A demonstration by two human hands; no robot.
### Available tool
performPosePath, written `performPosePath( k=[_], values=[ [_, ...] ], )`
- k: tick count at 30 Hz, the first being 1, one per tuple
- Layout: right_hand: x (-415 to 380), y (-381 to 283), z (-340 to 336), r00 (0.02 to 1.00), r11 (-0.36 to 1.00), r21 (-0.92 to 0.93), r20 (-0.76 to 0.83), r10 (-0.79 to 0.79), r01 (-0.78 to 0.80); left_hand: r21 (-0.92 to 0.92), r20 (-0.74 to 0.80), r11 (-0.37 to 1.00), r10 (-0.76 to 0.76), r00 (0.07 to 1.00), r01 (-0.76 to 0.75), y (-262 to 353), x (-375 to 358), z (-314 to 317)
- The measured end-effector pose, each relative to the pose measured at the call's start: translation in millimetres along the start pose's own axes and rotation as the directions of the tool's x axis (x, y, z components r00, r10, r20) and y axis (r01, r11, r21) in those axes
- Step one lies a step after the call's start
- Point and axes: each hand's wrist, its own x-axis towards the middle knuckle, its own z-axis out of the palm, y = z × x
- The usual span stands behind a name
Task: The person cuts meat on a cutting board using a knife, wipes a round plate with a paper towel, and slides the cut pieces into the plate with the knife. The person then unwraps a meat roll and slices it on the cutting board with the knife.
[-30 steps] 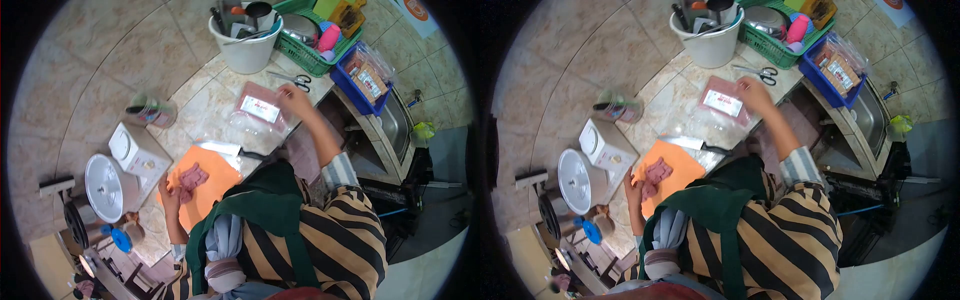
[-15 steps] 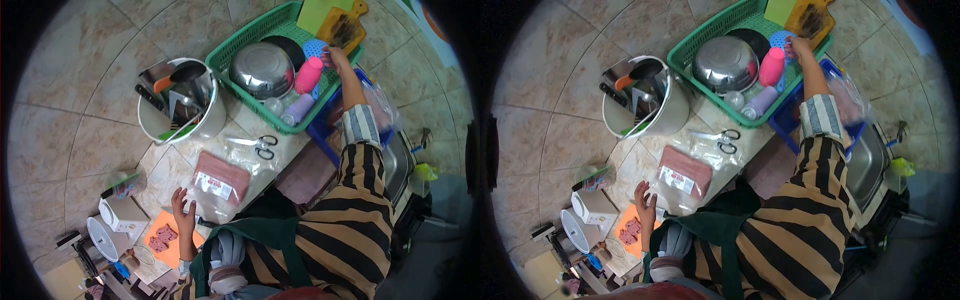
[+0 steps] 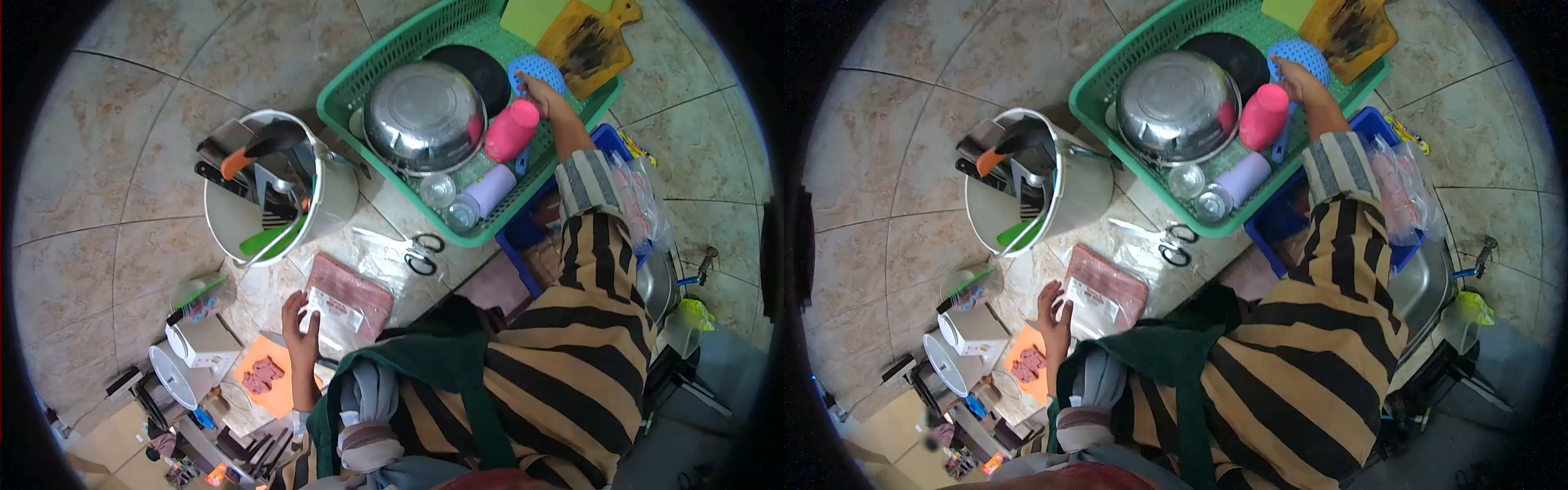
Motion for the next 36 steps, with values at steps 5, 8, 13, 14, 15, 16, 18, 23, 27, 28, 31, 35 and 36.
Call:
performPosePath(
  k=[5, 8, 13, 14, 15, 16, 18, 23, 27, 28, 31, 35, 36],
  values=[
    [10.1, 0.1, 7.2, 1.0, 1.0, -0.024, 0.016, 0.0, 0.0, 0.03, 0.049, 0.999, 0.042, 0.998, -0.044, 13.6, 6.5, 17.2],
    [13.9, 1.1, 13.7, 0.999, 0.999, -0.003, -0.001, 0.032, -0.032, 0.047, 0.061, 0.998, 0.04, 0.997, -0.043, 22.0, 12.0, 24.2],
    [29.6, 1.3, 13.4, 0.975, 0.804, -0.552, 0.109, -0.193, 0.22, 0.063, 0.081, 0.995, 0.067, 0.994, -0.072, 26.0, 17.7, 31.8],
    [31.3, -0.1, 14.0, 0.973, 0.803, -0.551, 0.109, -0.202, 0.228, 0.07, 0.09, 0.994, 0.075, 0.993, -0.081, 25.6, 19.3, 33.4],
    [22.8, 1.0, 20.6, 0.956, 0.754, -0.59, 0.134, -0.261, 0.288, 0.068, 0.086, 0.994, 0.082, 0.993, -0.088, 25.0, 20.3, 35.1],
    [12.2, 3.9, 28.3, 0.935, 0.7, -0.626, 0.161, -0.317, 0.345, 0.066, 0.103, 0.993, 0.09, 0.991, -0.097, 23.9, 20.3, 36.8],
    [-30.0, -4.8, 46.4, 0.931, 0.776, -0.516, 0.156, -0.331, 0.363, 0.075, 0.138, 0.992, 0.087, 0.987, -0.097, 29.9, 22.0, 39.9],
    [-5.2, -13.9, 51.0, 0.971, 0.903, -0.361, 0.032, -0.237, 0.233, 0.103, 0.154, 0.981, 0.147, 0.977, -0.164, 36.5, 24.5, 43.9],
    [37.4, -25.4, 44.7, 0.975, 0.83, -0.511, 0.117, -0.189, 0.222, 0.134, 0.132, 0.975, 0.157, 0.979, -0.174, 41.2, 22.0, 45.9],
    [45.3, -28.3, 47.5, 0.985, 0.787, -0.593, 0.082, -0.152, 0.171, 0.105, 0.121, 0.984, 0.132, 0.984, -0.145, 44.6, 20.2, 46.8],
    [63.7, -28.3, 55.5, 0.981, 0.689, -0.704, 0.056, -0.186, 0.171, 0.04, 0.088, 0.989, 0.136, 0.987, -0.14, 56.1, 23.2, 58.2],
    [67.2, -31.3, 63.9, 0.928, 0.559, -0.764, 0.139, -0.347, 0.323, 0.049, 0.144, 0.944, 0.318, 0.937, -0.328, 79.8, 36.3, 83.6],
    [61.3, -29.2, 68.7, 0.909, 0.534, -0.755, 0.197, -0.368, 0.38, 0.019, 0.186, 0.934, 0.347, 0.919, -0.357, 86.9, 39.9, 89.9]
  ],
)
